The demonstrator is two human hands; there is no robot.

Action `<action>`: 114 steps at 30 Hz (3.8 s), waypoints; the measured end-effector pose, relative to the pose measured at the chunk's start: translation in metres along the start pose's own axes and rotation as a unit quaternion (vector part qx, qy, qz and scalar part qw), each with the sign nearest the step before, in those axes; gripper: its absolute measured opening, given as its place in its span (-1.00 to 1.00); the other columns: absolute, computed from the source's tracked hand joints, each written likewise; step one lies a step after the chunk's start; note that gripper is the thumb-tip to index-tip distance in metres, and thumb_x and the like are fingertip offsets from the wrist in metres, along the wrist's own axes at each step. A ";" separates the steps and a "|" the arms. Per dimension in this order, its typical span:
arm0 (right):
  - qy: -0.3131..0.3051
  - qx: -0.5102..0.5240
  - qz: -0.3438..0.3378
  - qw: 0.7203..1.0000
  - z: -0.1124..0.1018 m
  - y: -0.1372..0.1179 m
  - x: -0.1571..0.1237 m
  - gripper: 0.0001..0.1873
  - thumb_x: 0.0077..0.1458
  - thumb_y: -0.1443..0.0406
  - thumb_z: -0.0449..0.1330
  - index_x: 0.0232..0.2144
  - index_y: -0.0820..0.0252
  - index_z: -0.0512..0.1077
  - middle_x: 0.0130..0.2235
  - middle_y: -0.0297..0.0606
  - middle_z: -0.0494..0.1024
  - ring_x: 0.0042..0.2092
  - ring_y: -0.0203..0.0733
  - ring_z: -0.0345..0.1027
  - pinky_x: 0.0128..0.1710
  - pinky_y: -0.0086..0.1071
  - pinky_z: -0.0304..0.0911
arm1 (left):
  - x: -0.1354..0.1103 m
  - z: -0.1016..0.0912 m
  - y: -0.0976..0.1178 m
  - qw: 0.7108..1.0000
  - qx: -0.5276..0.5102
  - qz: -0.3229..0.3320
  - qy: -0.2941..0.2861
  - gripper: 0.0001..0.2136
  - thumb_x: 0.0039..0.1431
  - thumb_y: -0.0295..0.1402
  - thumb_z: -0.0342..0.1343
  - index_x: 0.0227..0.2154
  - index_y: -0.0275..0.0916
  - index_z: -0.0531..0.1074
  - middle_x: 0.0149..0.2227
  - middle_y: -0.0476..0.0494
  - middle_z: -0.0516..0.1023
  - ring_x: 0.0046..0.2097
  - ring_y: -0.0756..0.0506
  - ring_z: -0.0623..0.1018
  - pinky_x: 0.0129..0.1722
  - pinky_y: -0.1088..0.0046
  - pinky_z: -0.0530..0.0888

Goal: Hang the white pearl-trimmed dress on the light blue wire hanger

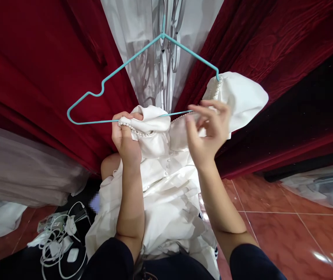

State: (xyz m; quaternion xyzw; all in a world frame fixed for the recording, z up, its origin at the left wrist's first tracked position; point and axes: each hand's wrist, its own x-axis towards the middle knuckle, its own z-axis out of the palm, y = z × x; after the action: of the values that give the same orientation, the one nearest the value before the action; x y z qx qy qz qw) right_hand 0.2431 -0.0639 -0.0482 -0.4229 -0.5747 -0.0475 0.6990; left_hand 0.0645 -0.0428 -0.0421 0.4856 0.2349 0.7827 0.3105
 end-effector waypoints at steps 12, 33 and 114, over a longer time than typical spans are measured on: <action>0.022 -0.084 0.085 0.993 -0.039 0.065 0.089 -0.75 0.16 0.48 0.16 -0.28 0.15 0.62 -0.29 -0.26 0.68 -0.27 -0.18 0.55 -0.21 -0.23 0.43 | 0.017 -0.017 -0.001 0.999 0.033 0.020 -0.001 -0.69 0.43 -0.05 0.22 -0.25 -0.19 0.38 -0.37 -0.03 0.53 -0.27 -0.07 0.57 0.03 0.35 0.52; -0.121 -0.014 0.003 0.993 -0.014 0.024 0.022 -0.75 0.35 0.10 0.23 -0.24 0.05 0.64 -0.26 -0.22 0.62 -0.18 -0.08 0.51 -0.14 -0.11 0.47 | -0.013 -0.021 -0.013 0.987 0.125 -0.080 0.058 -0.81 0.35 -0.19 0.19 -0.25 -0.21 0.53 -0.20 -0.10 0.62 -0.08 -0.10 0.62 0.01 0.41 0.53; -0.012 -0.033 0.049 0.998 -0.014 0.014 0.123 -0.62 -0.14 0.70 0.17 -0.49 0.14 0.27 -0.45 -0.44 0.34 -0.44 -0.45 0.15 -0.43 -0.45 0.07 | 0.016 -0.009 0.010 0.977 -0.036 -0.193 -0.083 -0.62 0.36 0.04 0.23 -0.33 -0.10 0.25 -0.24 -0.17 0.46 0.05 -0.24 0.62 -0.46 0.47 0.57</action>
State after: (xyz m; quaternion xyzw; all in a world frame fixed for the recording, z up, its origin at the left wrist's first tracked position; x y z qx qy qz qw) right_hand 0.3026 -0.0119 0.0482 -0.4737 -0.5600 -0.0271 0.6792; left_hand 0.0486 -0.0392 -0.0291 0.4828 0.2697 0.6729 0.4913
